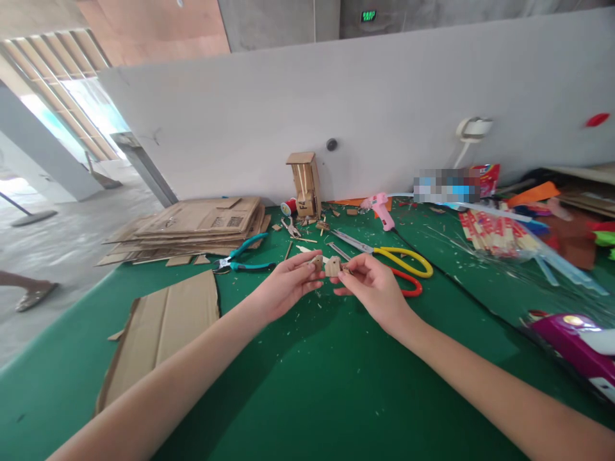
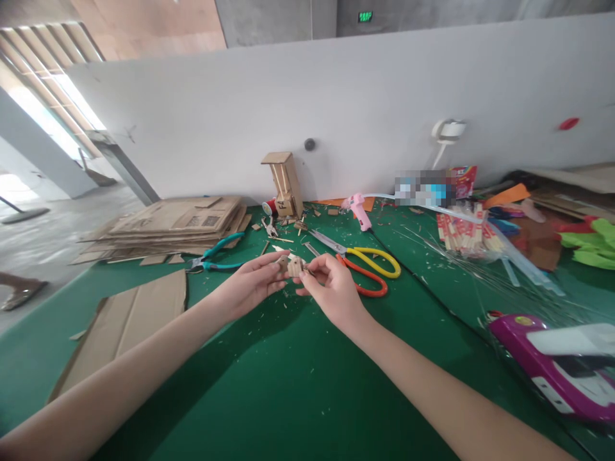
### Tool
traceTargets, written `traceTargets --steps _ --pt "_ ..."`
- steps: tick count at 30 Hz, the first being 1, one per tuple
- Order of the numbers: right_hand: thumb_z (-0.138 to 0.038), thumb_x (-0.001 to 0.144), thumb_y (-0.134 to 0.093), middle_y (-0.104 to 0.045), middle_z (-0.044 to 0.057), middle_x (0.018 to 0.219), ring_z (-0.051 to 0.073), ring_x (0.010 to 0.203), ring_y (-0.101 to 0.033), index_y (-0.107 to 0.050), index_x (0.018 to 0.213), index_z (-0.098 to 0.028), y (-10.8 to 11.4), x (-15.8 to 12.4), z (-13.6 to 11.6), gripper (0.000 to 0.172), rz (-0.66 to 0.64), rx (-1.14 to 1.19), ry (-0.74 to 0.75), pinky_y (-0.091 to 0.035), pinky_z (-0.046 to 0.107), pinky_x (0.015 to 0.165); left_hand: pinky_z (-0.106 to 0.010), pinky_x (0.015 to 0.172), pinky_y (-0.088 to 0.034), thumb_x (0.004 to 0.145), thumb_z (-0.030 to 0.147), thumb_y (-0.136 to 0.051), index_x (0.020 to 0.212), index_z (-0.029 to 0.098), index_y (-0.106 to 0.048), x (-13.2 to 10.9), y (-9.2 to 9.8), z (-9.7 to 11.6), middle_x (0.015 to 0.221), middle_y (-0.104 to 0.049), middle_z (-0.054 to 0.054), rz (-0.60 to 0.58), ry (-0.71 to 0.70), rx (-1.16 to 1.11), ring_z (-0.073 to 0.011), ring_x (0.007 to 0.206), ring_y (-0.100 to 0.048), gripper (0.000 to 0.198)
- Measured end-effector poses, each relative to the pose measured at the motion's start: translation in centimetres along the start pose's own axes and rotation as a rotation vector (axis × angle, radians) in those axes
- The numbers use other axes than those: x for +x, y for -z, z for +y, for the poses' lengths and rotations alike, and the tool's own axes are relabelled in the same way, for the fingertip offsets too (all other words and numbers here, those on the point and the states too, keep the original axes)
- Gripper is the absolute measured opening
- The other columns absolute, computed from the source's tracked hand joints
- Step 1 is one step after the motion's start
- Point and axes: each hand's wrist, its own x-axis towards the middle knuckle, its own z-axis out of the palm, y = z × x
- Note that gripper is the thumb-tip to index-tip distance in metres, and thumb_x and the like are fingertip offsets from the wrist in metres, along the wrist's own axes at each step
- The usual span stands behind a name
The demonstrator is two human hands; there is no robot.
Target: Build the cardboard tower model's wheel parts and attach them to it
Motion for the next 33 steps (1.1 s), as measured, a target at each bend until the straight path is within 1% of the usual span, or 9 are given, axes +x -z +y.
traceTargets --steps 5,9,14,17,21,24,26,29,33 --pt "-0.039 0.07 -0.069 -0.061 0.001 0.078 0.02 0.079 -0.067 -0.046 0.076 -0.021 0.0 0.1 0.3 0.029 -0.003 -0.022 -0.023 -0.061 0.035 0.064 -0.033 0.075 -0.051 0.085 0.019 -0.05 0.111 0.017 -0.059 0.4 -0.1 -0.2 0.106 -0.063 -0.008 0.115 -0.196 0.641 -0.0186 0.089 -0.063 0.028" --pt "-0.037 0.069 -0.07 -0.062 0.001 0.079 0.02 0.08 -0.067 -0.047 0.076 -0.02 -0.1 0.2 0.6 0.029 -0.007 -0.001 -0.081 -0.06 0.035 0.065 -0.038 0.089 -0.044 0.084 0.023 -0.051 0.104 0.02 -0.064 0.5 0.5 -0.5 0.107 -0.063 -0.007 0.163 -0.399 1.104 -0.0223 0.101 -0.057 0.024" --pt "-0.036 0.069 -0.071 -0.064 0.002 0.081 0.02 0.081 -0.068 -0.047 0.077 -0.02 0.0 0.2 0.5 0.03 -0.035 0.026 -0.133 -0.06 0.036 0.068 -0.048 0.094 -0.036 0.082 0.028 -0.053 0.105 0.022 -0.064 0.0 0.9 -0.6 0.105 -0.061 -0.009 0.189 -0.373 1.456 -0.0274 0.104 -0.052 0.026" --pt "-0.037 0.069 -0.071 -0.065 0.003 0.082 0.02 0.08 -0.068 -0.049 0.079 -0.019 0.1 0.2 0.5 0.03 -0.062 0.038 -0.15 -0.06 0.036 0.069 -0.048 0.097 -0.035 0.077 0.026 -0.056 0.121 0.023 -0.054 -0.7 0.5 -0.1 0.117 -0.056 -0.009 0.169 -0.447 1.462 -0.0288 0.112 -0.047 0.044" --pt "-0.038 0.069 -0.07 -0.064 0.002 0.08 0.019 0.076 -0.068 -0.052 0.081 -0.019 0.2 0.3 0.7 0.029 -0.087 0.044 -0.154 -0.059 0.036 0.069 -0.033 0.087 -0.044 0.079 0.016 -0.051 0.123 0.023 -0.051 -1.3 -0.6 0.7 0.112 -0.061 -0.006 -0.034 -0.505 1.245 -0.0199 0.1 -0.056 0.045" --pt "-0.038 0.071 -0.067 -0.064 0.003 0.083 0.019 0.079 -0.066 -0.056 0.082 -0.02 0.3 0.1 0.7 0.025 -0.037 -0.07 -0.069 -0.059 0.036 0.063 -0.027 0.071 -0.048 0.08 0.016 -0.052 0.114 0.019 -0.056 -1.3 -1.3 0.7 0.091 -0.065 -0.004 0.01 -0.455 1.093 -0.015 0.079 -0.06 0.034" --pt "-0.038 0.073 -0.065 -0.063 0.005 0.085 0.021 0.08 -0.064 -0.058 0.082 -0.021 0.3 -0.1 0.5 0.021 0.014 -0.252 0.04 -0.058 0.034 0.056 -0.027 0.07 -0.049 0.079 0.018 -0.056 0.111 0.017 -0.056 -1.3 -1.5 0.4 0.085 -0.064 -0.003 0.022 -0.431 0.997 -0.0139 0.075 -0.06 0.032" --pt "-0.035 0.077 -0.061 -0.063 0.005 0.08 0.021 0.074 -0.063 -0.06 0.08 -0.022 0.3 -0.5 -0.1 0.014 0.039 -0.495 0.173 -0.054 0.033 0.052 -0.029 0.074 -0.051 0.078 0.02 -0.06 0.109 0.017 -0.054 -1.2 -1.6 0.1 0.083 -0.061 -0.002 0.01 -0.374 0.848 -0.0137 0.076 -0.06 0.031" --pt "-0.034 0.081 -0.059 -0.064 0.004 0.078 0.019 0.069 -0.062 -0.062 0.082 -0.023 0.4 -0.8 -0.5 0.011 0.027 -0.633 0.323 -0.054 0.034 0.056 -0.031 0.076 -0.051 0.075 0.019 -0.065 0.104 0.015 -0.054 -1.0 -1.5 -0.2 0.094 -0.062 -0.005 0.018 -0.289 0.703 -0.015 0.08 -0.063 0.031"
